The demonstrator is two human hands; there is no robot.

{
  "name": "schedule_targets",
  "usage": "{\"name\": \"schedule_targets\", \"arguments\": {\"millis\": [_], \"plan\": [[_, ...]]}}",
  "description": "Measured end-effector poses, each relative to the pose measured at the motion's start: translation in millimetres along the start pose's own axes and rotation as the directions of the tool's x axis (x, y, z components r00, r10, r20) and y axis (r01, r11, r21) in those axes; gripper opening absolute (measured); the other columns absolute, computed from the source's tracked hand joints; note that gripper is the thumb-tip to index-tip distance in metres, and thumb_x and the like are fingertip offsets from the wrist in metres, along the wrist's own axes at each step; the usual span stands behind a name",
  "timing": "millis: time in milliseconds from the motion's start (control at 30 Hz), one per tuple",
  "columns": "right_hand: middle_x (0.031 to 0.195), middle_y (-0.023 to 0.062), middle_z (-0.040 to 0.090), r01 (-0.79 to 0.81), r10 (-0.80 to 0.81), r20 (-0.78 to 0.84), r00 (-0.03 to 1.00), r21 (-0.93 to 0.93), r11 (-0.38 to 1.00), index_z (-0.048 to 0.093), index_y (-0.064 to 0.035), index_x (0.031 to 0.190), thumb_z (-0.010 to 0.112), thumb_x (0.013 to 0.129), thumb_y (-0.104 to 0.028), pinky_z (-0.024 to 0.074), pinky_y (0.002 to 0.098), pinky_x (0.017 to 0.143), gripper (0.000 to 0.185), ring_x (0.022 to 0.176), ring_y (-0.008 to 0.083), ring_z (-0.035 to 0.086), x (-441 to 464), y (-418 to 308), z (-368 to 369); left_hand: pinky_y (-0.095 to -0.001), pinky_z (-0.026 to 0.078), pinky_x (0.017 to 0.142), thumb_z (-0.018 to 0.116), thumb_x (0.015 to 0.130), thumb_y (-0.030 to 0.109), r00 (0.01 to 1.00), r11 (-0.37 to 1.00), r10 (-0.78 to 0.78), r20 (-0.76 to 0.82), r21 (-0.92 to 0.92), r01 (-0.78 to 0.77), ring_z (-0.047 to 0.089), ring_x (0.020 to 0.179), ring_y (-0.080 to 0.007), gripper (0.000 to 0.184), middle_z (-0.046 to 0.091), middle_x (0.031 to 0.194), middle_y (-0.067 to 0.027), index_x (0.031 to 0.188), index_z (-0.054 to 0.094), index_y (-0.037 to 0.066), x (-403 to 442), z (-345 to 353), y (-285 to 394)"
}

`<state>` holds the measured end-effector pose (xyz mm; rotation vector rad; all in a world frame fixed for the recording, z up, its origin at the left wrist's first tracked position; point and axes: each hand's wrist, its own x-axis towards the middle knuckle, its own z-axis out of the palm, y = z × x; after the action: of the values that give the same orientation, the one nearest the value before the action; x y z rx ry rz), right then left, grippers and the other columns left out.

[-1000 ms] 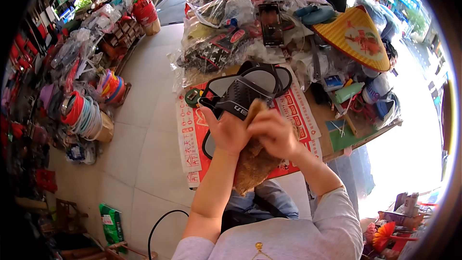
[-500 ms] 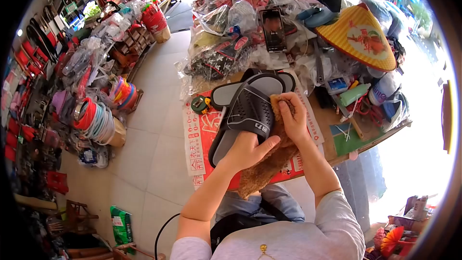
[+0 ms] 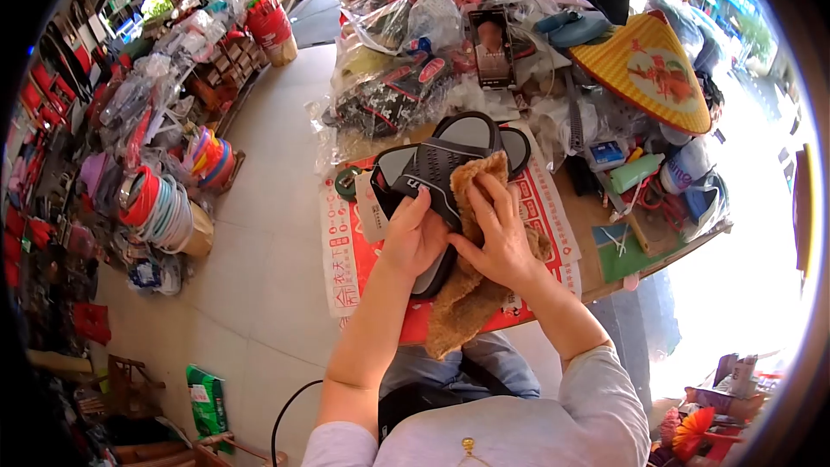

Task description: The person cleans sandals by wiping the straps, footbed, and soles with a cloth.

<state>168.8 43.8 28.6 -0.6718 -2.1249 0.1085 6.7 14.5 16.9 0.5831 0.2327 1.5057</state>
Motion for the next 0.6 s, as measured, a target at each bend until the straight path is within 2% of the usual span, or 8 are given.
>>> {"name": "schedule_targets", "arguments": {"millis": [100, 167, 200, 233, 300, 433, 500, 600], "plan": [[0.139, 0.0216, 0.038, -0.010, -0.004, 0.053, 0.999, 0.270, 0.963, 0.044, 0.0001, 0.139, 0.082, 0.069, -0.011, 0.0408, 0.0484, 0.100, 0.080, 0.121, 0.0432, 0.043, -2, 12, 3, -0.0428, 0.035, 0.112, 0.049, 0.101, 0.029, 1.000, 0.993, 0.005, 0.014, 0.119, -0.007, 0.046, 0.132, -0.0281, 0.053, 0.049, 0.141, -0.0130, 0.142, 0.036, -0.001, -3, -7, 3], [0.139, 0.0214, 0.038, -0.017, 0.000, 0.059, 0.998, 0.296, 0.955, 0.044, -0.0009, 0.139, 0.081, 0.070, -0.009, 0.0409, 0.0470, 0.101, 0.078, 0.123, 0.0425, 0.043, -4, 12, 3, -0.0414, 0.041, 0.103, 0.059, 0.096, 0.023, 0.998, 0.857, 0.007, 0.068, 0.514, -0.041, 0.054, 0.120, -0.0285, 0.040, 0.057, 0.129, -0.0150, 0.126, 0.053, -0.001, -8, -3, 5], [0.139, 0.0211, 0.038, -0.024, 0.004, 0.062, 0.998, 0.325, 0.945, 0.045, -0.0019, 0.139, 0.080, 0.071, -0.007, 0.0410, 0.0456, 0.102, 0.076, 0.126, 0.0418, 0.043, -4, 11, 2, -0.0414, 0.041, 0.103, 0.059, 0.096, 0.023, 0.997, 0.857, 0.008, 0.074, 0.513, -0.045, 0.054, 0.120, -0.0285, 0.040, 0.057, 0.129, -0.0150, 0.126, 0.053, -0.001, -9, -1, 5], [0.139, 0.0211, 0.038, -0.021, 0.002, 0.060, 0.998, 0.321, 0.947, 0.045, -0.0019, 0.139, 0.080, 0.071, -0.007, 0.0410, 0.0456, 0.102, 0.076, 0.126, 0.0418, 0.043, -3, 10, 1, -0.0425, 0.040, 0.102, 0.061, 0.093, 0.022, 0.975, 0.480, 0.150, 0.167, 0.850, -0.219, 0.054, 0.117, -0.0319, 0.037, 0.058, 0.127, -0.0166, 0.122, 0.056, -0.001, -11, 2, 5], [0.142, 0.0203, 0.036, -0.008, -0.026, 0.094, 0.995, 0.341, 0.940, 0.047, -0.0032, 0.138, 0.076, 0.073, 0.000, 0.0417, 0.0432, 0.103, 0.071, 0.128, 0.0412, 0.043, -1, 7, -5, -0.0453, 0.037, 0.100, 0.062, 0.088, 0.017, 0.861, -0.397, 0.195, 0.471, 0.840, -0.370, 0.053, 0.109, -0.0420, 0.030, 0.060, 0.115, -0.0221, 0.112, 0.062, -0.002, -13, 2, 9], [0.139, 0.0204, 0.041, -0.023, -0.013, 0.080, 0.997, 0.425, 0.905, 0.053, -0.0022, 0.133, 0.070, 0.075, 0.005, 0.0411, 0.0423, 0.103, 0.061, 0.127, 0.0402, 0.045, 10, -1, -16, -0.0386, 0.041, 0.096, 0.058, 0.093, 0.018, 0.942, -0.059, 0.202, 0.267, 0.964, -0.261, 0.057, 0.108, -0.0304, 0.029, 0.065, 0.110, -0.0169, 0.114, 0.061, -0.003, -19, -8, 7], [0.131, 0.0196, 0.051, 0.058, -0.048, -0.038, 0.998, 0.332, 0.942, 0.058, -0.0007, 0.127, 0.067, 0.076, 0.007, 0.0418, 0.0414, 0.102, 0.052, 0.123, 0.0384, 0.048, 18, 0, -26, -0.0309, 0.043, 0.092, 0.052, 0.098, 0.020, 0.981, 0.535, 0.196, 0.013, 0.837, -0.118, 0.057, 0.107, -0.0168, 0.030, 0.066, 0.109, -0.0087, 0.117, 0.060, -0.002, -24, -9, 9], [0.122, 0.0187, 0.057, 0.027, 0.006, -0.199, 0.980, 0.161, 0.987, 0.061, 0.0002, 0.121, 0.064, 0.077, 0.007, 0.0444, 0.0414, 0.095, 0.045, 0.115, 0.0378, 0.053, 40, 1, -44, -0.0250, 0.043, 0.090, 0.049, 0.101, 0.021, 0.969, 0.742, 0.214, 0.123, 0.624, -0.243, 0.053, 0.106, -0.0091, 0.034, 0.063, 0.114, -0.0029, 0.124, 0.057, -0.003, -27, -7, 10]]}}
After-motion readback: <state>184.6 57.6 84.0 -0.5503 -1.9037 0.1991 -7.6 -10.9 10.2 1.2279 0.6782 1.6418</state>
